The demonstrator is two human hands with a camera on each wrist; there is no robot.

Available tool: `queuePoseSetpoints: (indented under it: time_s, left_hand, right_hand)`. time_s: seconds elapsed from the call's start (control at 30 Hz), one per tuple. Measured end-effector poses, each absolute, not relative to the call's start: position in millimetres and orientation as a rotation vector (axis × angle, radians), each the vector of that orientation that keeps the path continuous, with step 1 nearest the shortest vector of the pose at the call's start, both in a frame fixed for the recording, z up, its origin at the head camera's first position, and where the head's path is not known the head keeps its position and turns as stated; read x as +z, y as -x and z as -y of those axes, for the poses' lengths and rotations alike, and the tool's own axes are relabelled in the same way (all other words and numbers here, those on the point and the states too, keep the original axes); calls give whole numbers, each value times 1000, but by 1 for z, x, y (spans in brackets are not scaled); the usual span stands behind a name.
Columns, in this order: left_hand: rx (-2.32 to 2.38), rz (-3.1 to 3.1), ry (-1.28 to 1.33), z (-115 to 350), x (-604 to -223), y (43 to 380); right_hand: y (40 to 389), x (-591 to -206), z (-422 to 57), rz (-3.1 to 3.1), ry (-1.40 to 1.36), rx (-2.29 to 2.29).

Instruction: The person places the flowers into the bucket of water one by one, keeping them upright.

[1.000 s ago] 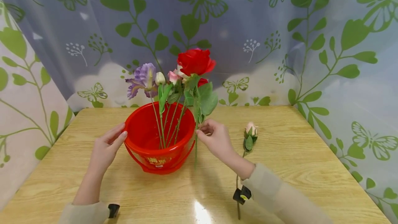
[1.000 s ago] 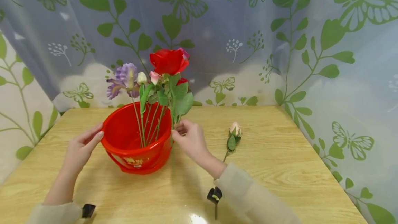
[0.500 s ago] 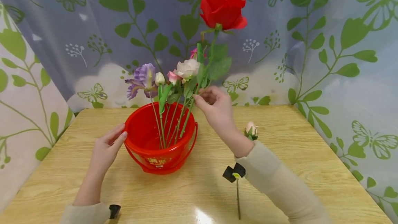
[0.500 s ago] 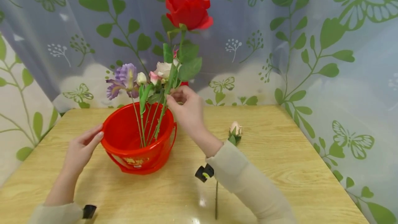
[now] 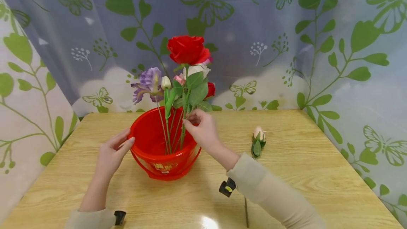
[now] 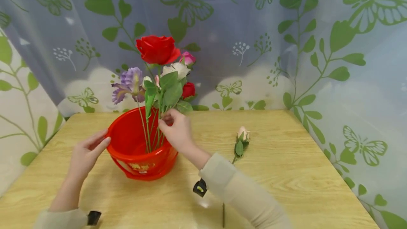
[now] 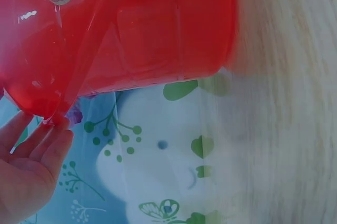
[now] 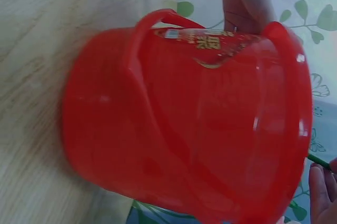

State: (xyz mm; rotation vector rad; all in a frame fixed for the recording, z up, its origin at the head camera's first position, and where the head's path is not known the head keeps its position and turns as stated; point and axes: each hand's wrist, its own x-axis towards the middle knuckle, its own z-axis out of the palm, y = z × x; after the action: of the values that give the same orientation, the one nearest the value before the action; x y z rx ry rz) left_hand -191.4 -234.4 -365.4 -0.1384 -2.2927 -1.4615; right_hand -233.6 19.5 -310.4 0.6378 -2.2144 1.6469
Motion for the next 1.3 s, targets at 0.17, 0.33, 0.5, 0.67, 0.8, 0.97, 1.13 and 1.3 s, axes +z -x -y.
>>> queuePoseSetpoints:
  time_s: [0.17, 0.33, 0.5, 0.67, 0.8, 0.97, 1.13, 1.3]
  left_hand:
    - [-1486, 2344, 97, 235, -363, 190]
    - [-1506, 2352, 118, 236, -363, 191]
    - [-1524, 2344, 147, 236, -364, 192]
    - [-1539, 2335, 164, 237, -365, 193]
    - [-1539, 2327, 178, 236, -365, 193]
    - [-1543, 2314, 190, 235, -364, 194]
    - [-1542, 2311, 201, 235, -364, 194]
    - [-1546, 2317, 192, 235, -364, 193]
  right_hand:
    - [232, -320, -15, 2280, -646, 1605]
    - [231, -327, -13, 2331, -677, 1531]
    - [229, -329, -11, 2354, -705, 1487]
    - [228, -330, -11, 2377, -728, 1449]
    - [227, -330, -11, 2383, -736, 1464]
    - [225, -330, -15, 2356, -745, 1558]
    - [219, -331, -23, 2311, -742, 1648]
    - [213, -331, -35, 2294, -710, 1673]
